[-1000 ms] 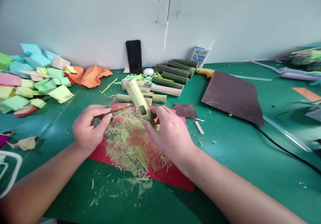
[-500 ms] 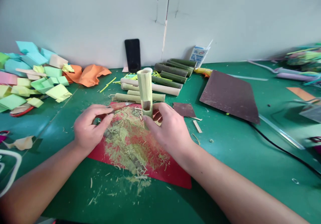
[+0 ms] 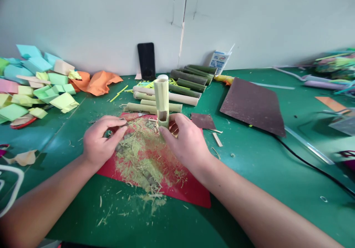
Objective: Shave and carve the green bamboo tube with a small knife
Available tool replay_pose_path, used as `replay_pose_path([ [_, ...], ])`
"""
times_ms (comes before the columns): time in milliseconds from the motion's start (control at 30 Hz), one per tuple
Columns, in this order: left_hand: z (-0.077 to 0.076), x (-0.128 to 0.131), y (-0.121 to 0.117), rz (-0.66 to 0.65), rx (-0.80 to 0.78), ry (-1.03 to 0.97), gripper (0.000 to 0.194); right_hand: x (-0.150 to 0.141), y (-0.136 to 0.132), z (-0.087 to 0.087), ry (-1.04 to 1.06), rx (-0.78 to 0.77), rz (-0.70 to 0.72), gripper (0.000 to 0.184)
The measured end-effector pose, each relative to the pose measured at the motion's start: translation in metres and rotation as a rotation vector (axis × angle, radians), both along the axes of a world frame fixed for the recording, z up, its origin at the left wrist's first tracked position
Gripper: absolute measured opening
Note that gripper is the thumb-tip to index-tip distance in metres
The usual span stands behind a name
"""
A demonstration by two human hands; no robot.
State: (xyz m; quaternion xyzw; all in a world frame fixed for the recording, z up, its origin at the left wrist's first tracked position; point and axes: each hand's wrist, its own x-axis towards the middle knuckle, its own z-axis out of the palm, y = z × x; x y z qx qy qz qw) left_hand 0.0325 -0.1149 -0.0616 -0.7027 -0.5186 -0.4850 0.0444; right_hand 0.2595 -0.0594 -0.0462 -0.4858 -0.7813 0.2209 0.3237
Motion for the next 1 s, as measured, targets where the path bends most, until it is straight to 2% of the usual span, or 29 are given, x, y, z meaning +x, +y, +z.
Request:
replay_pose_path([
  [1000, 0.0011, 0.0014, -0.0011, -0.032, -0.026, -0.009, 0.013, 0.0023, 0.0026, 0.0013, -0.036, 0.028, 0.011, 0.021],
])
